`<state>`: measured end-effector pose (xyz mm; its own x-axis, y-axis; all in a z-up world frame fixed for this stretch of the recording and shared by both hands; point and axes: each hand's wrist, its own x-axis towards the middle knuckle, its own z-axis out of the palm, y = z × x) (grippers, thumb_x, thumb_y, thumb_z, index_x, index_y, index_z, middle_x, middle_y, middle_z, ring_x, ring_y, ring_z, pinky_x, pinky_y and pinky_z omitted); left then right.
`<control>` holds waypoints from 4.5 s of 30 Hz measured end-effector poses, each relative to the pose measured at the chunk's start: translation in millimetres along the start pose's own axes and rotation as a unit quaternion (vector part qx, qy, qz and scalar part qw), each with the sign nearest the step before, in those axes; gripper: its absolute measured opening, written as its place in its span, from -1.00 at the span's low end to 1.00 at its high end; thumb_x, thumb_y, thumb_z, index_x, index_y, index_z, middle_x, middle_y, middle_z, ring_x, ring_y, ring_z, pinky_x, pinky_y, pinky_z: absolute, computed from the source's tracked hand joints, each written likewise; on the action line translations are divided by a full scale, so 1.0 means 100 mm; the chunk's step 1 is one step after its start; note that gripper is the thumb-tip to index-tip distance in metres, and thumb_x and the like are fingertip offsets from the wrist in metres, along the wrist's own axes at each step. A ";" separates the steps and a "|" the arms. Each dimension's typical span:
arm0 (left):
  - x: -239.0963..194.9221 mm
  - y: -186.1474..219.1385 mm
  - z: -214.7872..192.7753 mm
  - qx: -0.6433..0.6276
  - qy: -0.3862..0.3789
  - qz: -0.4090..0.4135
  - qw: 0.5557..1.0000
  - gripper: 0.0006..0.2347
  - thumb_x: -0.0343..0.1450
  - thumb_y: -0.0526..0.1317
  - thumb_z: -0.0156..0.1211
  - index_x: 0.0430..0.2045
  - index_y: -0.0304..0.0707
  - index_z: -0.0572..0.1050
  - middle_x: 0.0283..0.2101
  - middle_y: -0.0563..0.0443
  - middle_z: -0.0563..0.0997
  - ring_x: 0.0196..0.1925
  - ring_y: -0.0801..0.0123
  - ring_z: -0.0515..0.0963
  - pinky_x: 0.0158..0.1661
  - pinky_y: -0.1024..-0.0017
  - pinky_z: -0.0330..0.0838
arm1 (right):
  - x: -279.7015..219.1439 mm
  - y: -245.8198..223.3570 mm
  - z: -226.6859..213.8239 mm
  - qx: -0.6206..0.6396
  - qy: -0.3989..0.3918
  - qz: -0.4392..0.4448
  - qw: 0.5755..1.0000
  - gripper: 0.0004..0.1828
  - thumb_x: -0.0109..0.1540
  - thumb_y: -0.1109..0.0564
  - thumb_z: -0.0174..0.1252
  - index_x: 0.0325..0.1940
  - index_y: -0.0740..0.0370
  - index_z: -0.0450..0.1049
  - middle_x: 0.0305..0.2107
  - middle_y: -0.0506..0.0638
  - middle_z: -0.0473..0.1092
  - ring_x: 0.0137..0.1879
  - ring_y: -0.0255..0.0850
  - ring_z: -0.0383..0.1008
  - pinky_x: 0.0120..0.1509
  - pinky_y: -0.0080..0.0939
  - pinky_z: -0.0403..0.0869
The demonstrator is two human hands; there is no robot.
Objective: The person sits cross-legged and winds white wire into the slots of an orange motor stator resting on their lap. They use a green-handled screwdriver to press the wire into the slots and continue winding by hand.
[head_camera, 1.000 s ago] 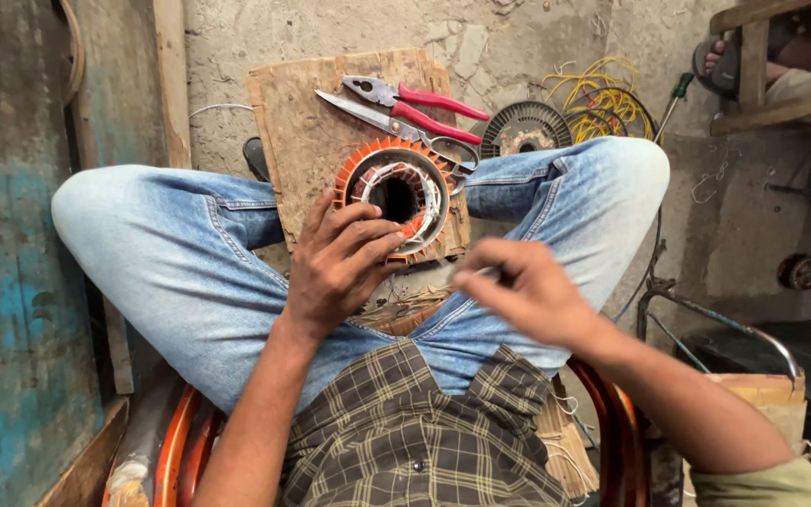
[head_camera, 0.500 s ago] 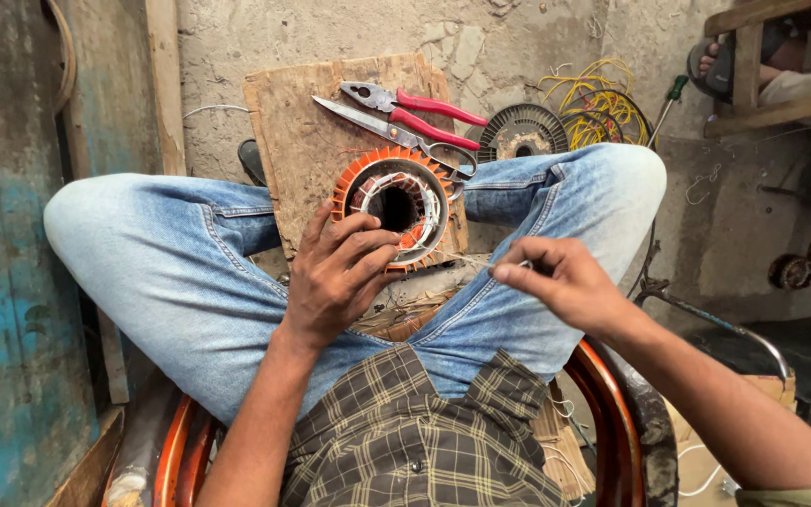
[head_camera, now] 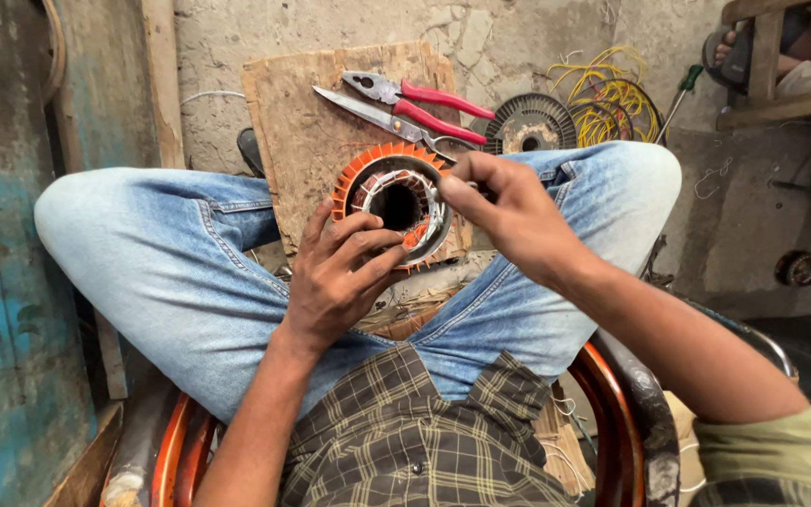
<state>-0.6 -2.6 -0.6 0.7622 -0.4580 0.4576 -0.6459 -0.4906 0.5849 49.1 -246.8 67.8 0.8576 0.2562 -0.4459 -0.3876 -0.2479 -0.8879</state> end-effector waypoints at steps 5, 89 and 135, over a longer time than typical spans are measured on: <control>0.06 0.02 -0.06 -0.015 -0.005 -0.017 1.000 -0.71 0.31 -0.09 0.47 -0.15 -0.11 0.61 -0.06 0.18 0.63 0.17 0.30 0.51 0.48 0.08 -0.02 | -0.31 -0.11 -0.14 -0.067 -0.128 -0.209 0.967 -0.70 0.46 0.05 -0.03 -0.30 0.24 0.30 -0.10 0.08 0.39 -0.02 -0.20 0.29 0.10 -0.16 0.33; 0.24 0.08 0.08 0.082 -0.007 -0.009 0.997 -0.62 0.34 0.13 0.43 -0.23 -0.17 0.62 -0.26 0.12 0.57 -0.04 0.34 0.56 0.42 -0.10 -0.04 | 0.15 -0.05 -0.11 -0.203 -0.005 -0.267 0.942 -0.58 0.52 0.06 -0.11 -0.38 0.30 0.29 -0.62 -0.03 0.26 -0.52 -0.25 0.32 -0.40 -0.17 0.28; 0.74 0.18 0.05 0.224 -0.121 0.039 0.966 -0.95 0.43 -0.29 0.13 -0.34 -0.26 0.47 -0.25 -0.07 0.45 -0.13 0.19 0.47 -0.05 0.18 0.38 | -0.38 0.78 -0.05 0.122 0.038 -0.145 0.981 -0.81 0.36 0.18 0.19 -0.03 0.27 0.36 -0.32 -0.13 0.41 -0.28 -0.48 0.47 -0.23 -0.44 0.45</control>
<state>44.3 -48.9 40.3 0.7126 -0.6405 0.2863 -0.6967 -0.6939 0.1818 -12.0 -280.9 15.7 0.9628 0.2105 -0.1692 -0.1854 0.0594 -0.9809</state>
